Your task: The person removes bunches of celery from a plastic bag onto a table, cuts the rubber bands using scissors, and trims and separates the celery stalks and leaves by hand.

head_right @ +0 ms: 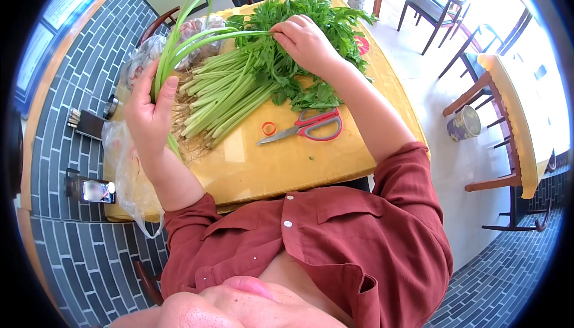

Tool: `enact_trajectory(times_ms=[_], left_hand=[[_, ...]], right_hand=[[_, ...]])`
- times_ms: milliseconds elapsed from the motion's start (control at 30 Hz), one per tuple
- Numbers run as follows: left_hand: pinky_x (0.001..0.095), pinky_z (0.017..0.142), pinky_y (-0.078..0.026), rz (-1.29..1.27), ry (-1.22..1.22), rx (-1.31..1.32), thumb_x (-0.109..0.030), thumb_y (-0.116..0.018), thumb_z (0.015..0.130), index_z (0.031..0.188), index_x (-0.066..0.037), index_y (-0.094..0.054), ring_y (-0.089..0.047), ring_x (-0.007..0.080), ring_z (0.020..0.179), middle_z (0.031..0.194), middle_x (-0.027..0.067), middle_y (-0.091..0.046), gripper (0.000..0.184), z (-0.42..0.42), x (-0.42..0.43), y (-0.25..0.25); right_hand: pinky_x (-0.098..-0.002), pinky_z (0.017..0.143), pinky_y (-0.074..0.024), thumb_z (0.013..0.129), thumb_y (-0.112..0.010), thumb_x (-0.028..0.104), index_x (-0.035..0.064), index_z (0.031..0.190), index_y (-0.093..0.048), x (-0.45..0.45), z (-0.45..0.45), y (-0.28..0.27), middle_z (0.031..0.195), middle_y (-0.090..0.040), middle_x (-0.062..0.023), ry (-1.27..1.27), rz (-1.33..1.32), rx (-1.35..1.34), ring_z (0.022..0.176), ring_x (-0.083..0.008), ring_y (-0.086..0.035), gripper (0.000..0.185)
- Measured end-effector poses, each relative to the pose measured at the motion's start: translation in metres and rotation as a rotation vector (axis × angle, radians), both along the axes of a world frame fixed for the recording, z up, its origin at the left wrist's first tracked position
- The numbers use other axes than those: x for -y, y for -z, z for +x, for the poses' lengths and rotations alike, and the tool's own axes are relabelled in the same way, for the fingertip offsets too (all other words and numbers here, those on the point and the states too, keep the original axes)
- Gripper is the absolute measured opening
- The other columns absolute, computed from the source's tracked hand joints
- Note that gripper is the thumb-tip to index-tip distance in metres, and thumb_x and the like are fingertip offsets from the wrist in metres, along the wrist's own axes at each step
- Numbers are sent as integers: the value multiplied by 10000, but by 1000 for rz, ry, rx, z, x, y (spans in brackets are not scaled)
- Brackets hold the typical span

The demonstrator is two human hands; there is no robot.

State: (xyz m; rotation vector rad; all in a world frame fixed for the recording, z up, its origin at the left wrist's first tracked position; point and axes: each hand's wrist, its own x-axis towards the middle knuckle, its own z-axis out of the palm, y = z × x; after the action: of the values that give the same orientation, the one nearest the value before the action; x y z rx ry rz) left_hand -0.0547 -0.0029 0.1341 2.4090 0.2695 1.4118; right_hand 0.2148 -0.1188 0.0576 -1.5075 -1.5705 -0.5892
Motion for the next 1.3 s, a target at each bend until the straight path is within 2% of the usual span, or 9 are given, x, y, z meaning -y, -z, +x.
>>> enact_trajectory(times_ms=[333, 433, 567, 600, 667, 767, 867, 1033, 1300], left_hand=[[226, 602, -454, -53, -35, -81, -177, -682, 828, 1080, -44, -618, -566, 91, 648, 809, 75, -645, 292, -3, 7, -2], [217, 589, -444, -20, -1, -74, -169, -677, 831, 1080, -45, -620, -547, 81, 630, 791, 71, -636, 283, 1, 9, 0], [203, 557, -416, -126, -40, -56, -157, -669, 838, 1075, -35, -620, -498, 63, 585, 744, 36, -610, 272, 0, 11, 0], [201, 549, -408, -105, -29, -19, -155, -667, 839, 1073, -29, -620, -485, 59, 578, 733, 24, -601, 270, -2, 9, 0], [196, 534, -390, -60, -9, 63, -153, -664, 843, 1067, -18, -618, -458, 50, 565, 712, 2, -583, 266, -5, 1, -1], [191, 532, -377, -161, -66, 48, -154, -661, 847, 1058, -3, -615, -450, 40, 575, 712, -8, -574, 264, -9, 4, -3], [178, 533, -361, -206, -30, 39, -157, -658, 852, 1054, 8, -613, -433, 33, 579, 707, -13, -561, 265, -12, 3, -3], [169, 533, -344, -251, 46, 82, -152, -652, 859, 1048, 23, -609, -417, 30, 580, 706, -40, -543, 261, -12, 5, -3], [158, 463, -285, -395, 192, 116, -144, -631, 873, 1067, 15, -600, -379, 1, 516, 673, -43, -511, 253, -19, 1, -4]], right_hand=[[-350, 769, -455, 820, -564, 85, 40, 852, -611, -2, 2, 4, 803, -544, -82, 132, 2, 157, 805, -253, -529, 73], [-335, 677, -468, 786, -534, 103, 62, 772, -623, -1, 2, 1, 700, -547, -42, 67, 50, -329, 694, -215, -533, 99], [-241, 623, -427, 825, -518, 139, 75, 777, -633, 3, 21, -2, 709, -534, 18, -207, 157, -1430, 677, -79, -493, 140], [-244, 658, -441, 834, -548, 176, 86, 824, -668, 7, 25, -3, 759, -569, -6, -292, 174, -1437, 712, -110, -524, 150], [-269, 734, -466, 814, -599, 175, 97, 1038, -662, 13, 31, -3, 929, -640, -39, -142, -302, -987, 819, -145, -575, 245], [-299, 803, -471, 783, -650, 170, 122, 1277, -524, 13, 28, 3, 1162, -614, -62, -21, -580, -334, 938, -171, -591, 513], [-237, 764, -462, 769, -671, 138, 152, 1394, -371, 10, 8, -4, 1297, -534, -32, -139, -539, -458, 895, -115, -567, 693], [-204, 704, -448, 837, -636, 111, 35, 1383, -337, -10, -11, 12, 1355, -468, -71, -425, -320, -858, 800, -75, -546, 627], [-169, 589, -377, 882, -579, 85, 49, 1241, -511, -18, -14, 25, 1235, -536, -26, -606, -346, -1216, 759, -55, -517, 367]])
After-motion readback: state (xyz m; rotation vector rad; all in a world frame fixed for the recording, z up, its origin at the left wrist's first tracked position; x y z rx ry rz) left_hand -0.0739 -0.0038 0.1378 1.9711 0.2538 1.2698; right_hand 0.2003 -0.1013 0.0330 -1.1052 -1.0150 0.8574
